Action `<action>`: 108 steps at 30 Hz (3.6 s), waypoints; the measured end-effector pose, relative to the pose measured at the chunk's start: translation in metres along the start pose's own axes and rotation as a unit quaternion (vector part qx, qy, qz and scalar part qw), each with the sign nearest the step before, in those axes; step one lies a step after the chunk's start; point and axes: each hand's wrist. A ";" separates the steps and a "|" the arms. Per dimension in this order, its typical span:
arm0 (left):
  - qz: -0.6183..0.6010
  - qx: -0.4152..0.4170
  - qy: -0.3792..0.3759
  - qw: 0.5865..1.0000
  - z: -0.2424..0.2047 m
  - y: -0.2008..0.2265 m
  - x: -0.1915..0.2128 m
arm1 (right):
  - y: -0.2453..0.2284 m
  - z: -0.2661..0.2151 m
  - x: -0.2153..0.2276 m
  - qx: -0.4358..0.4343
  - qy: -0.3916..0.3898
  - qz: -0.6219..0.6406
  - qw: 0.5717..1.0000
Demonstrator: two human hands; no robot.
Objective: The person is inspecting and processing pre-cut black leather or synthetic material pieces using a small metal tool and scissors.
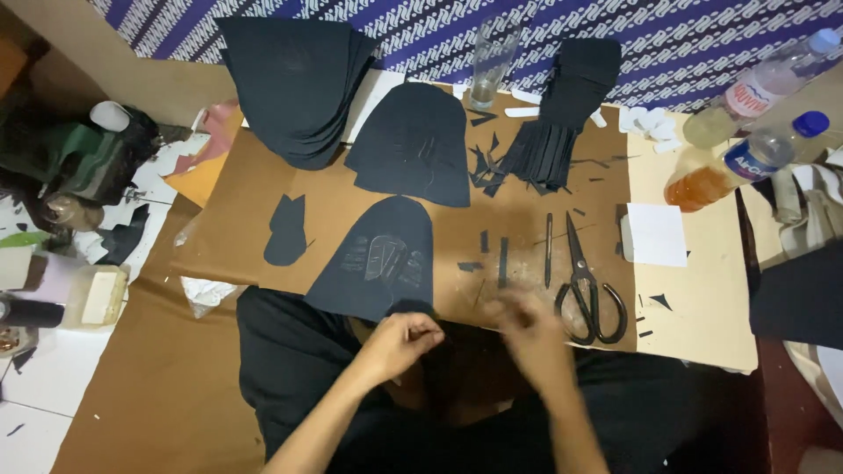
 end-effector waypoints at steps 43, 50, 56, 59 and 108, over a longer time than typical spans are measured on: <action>0.415 -0.268 0.347 0.797 0.045 -0.076 0.013 | 0.017 0.071 -0.146 -0.231 -0.096 0.264 0.931; 0.446 -0.251 0.333 0.792 0.048 -0.081 0.008 | 0.009 0.064 -0.148 -0.198 -0.087 0.119 0.969; 0.465 -0.228 0.282 0.808 0.048 -0.083 0.006 | 0.007 0.063 -0.151 -0.182 -0.071 0.099 0.976; 0.488 -0.209 0.279 0.800 0.047 -0.080 0.005 | 0.000 0.064 -0.147 -0.188 -0.084 0.134 0.969; 0.513 -0.214 0.263 0.788 0.050 -0.062 0.014 | 0.036 0.026 -0.150 0.260 -0.086 -0.278 0.921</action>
Point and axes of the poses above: each hand's wrist, its own z-axis towards the middle knuckle, its own x-axis out of the back of the hand, y = z × x, and after that the axes turned 7 degrees about z, right-handed
